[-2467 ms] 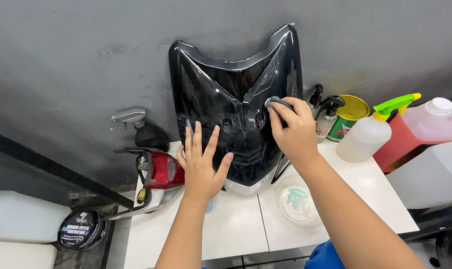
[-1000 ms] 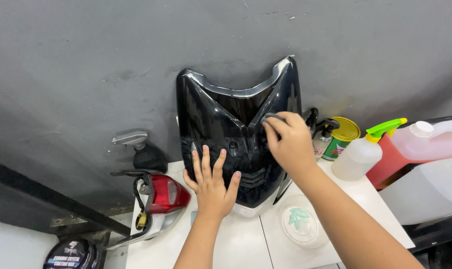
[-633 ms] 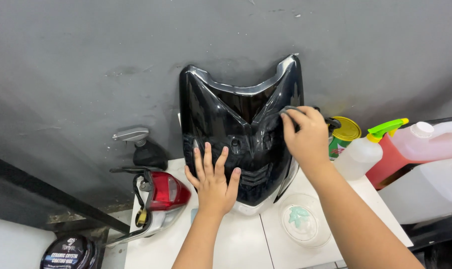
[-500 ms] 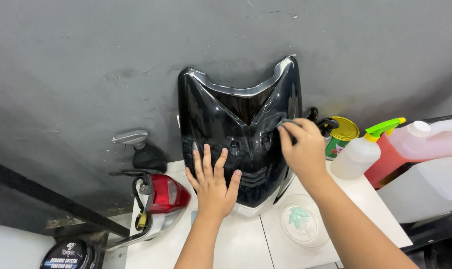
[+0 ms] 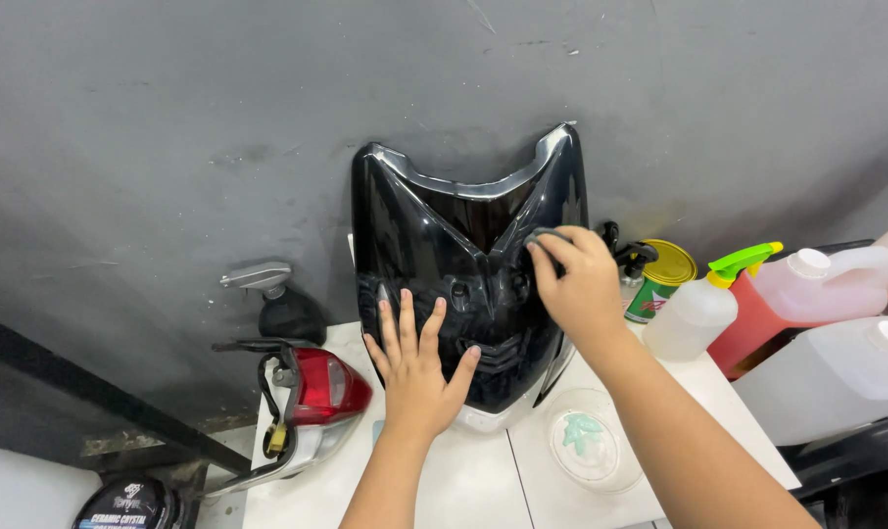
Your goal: The person applies a light-colored compound from a small bowl onto a black motorcycle front fender using a small black sponge. They rub the compound into the surface of the fender in circular motions, periodically dipping the sponge back into the bowl to reload the compound.
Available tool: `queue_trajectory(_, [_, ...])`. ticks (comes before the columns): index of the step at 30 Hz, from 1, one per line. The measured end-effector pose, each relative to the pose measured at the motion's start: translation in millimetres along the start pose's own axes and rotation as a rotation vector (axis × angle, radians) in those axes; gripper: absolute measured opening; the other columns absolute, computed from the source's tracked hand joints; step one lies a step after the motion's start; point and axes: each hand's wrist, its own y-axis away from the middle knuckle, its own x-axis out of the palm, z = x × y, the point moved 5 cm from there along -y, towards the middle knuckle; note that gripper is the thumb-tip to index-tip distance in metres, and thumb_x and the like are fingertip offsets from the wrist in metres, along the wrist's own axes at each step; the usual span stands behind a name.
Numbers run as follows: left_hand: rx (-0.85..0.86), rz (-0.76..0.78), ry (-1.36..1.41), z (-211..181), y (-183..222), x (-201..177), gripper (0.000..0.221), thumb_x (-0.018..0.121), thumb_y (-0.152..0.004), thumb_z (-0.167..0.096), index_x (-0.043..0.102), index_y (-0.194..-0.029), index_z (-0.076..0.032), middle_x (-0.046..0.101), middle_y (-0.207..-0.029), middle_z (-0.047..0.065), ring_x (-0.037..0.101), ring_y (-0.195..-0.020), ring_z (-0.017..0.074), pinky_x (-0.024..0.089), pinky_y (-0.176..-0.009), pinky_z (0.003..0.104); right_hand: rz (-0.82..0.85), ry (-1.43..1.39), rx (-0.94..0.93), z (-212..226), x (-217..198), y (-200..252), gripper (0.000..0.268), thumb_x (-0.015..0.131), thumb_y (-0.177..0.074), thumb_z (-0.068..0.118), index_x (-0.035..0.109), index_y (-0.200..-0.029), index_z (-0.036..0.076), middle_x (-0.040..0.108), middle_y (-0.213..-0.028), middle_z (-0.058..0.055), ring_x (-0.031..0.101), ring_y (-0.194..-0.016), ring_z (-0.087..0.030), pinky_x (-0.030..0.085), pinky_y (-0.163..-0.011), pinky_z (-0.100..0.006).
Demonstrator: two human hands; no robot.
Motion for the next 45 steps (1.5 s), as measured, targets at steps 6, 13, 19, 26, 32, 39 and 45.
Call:
queue_trajectory(6, [-0.003,0.022,0.026,3,0,3,0.074,0.060,-0.094,-0.055,0.031,-0.156,-0.027,0.006,-0.168,0.015,-0.006,-0.153,0.0419,-0.003,-0.111,0.073,0.007,0.089,0.074,30,0,12,0.005,0.078,-0.086,0.009,0.079,-0.090,0.006,0.072,-0.089,-0.011,0.071,-0.087,-0.027,0.059,-0.077,-0.034])
queue_trajectory(13, [0.009,-0.011,0.038,4,0,1,0.075,0.062,-0.093,-0.054,0.032,-0.156,-0.028,0.008,-0.168,0.014,-0.004,-0.153,0.0409,-0.003,-0.112,0.072,0.019,0.083,0.083,20,-2,1,0.007,0.075,-0.091,0.010,0.080,-0.094,0.006,0.072,-0.088,-0.008,0.071,-0.085,-0.024,0.059,-0.078,-0.030])
queue_trajectory(19, [0.009,-0.023,0.040,6,1,7,0.076,0.062,-0.093,-0.055,0.031,-0.157,-0.028,0.007,-0.168,0.014,-0.006,-0.153,0.0418,-0.006,-0.110,0.074,0.094,0.041,-0.036,33,6,-2,0.007,0.077,-0.087,0.006,0.080,-0.093,0.005,0.072,-0.089,-0.011,0.071,-0.087,-0.026,0.060,-0.078,-0.030])
queue_trajectory(26, [0.016,-0.024,0.055,8,1,6,0.075,0.062,-0.093,-0.056,0.032,-0.156,-0.029,0.008,-0.168,0.013,-0.006,-0.153,0.0413,-0.007,-0.110,0.073,0.147,0.116,-0.170,41,15,2,0.008,0.074,-0.090,0.009,0.079,-0.094,0.005,0.071,-0.094,-0.011,0.070,-0.092,-0.025,0.058,-0.082,-0.030])
queue_trajectory(32, [0.009,-0.010,0.070,5,2,-1,0.073,0.061,-0.094,-0.055,0.033,-0.156,-0.030,0.010,-0.168,0.012,-0.004,-0.153,0.0406,-0.007,-0.111,0.072,0.215,0.203,-0.233,42,21,-3,0.010,0.071,-0.091,0.009,0.078,-0.096,0.005,0.070,-0.094,-0.013,0.069,-0.093,-0.026,0.057,-0.085,-0.032])
queue_trajectory(39, [0.010,-0.022,0.081,5,0,-1,0.073,0.062,-0.093,-0.054,0.033,-0.156,-0.031,0.010,-0.168,0.011,-0.004,-0.153,0.0399,-0.007,-0.111,0.072,0.228,0.294,-0.254,13,23,-12,0.013,0.069,-0.094,0.016,0.077,-0.101,0.009,0.069,-0.099,-0.009,0.068,-0.095,-0.023,0.054,-0.090,-0.031])
queue_trajectory(45, [0.016,-0.037,0.064,7,1,4,0.073,0.061,-0.093,-0.055,0.033,-0.156,-0.031,0.010,-0.168,0.011,-0.004,-0.153,0.0395,-0.008,-0.112,0.071,0.341,0.299,-0.327,38,23,-1,0.014,0.065,-0.094,0.013,0.077,-0.099,0.007,0.069,-0.097,-0.013,0.067,-0.095,-0.027,0.052,-0.091,-0.033])
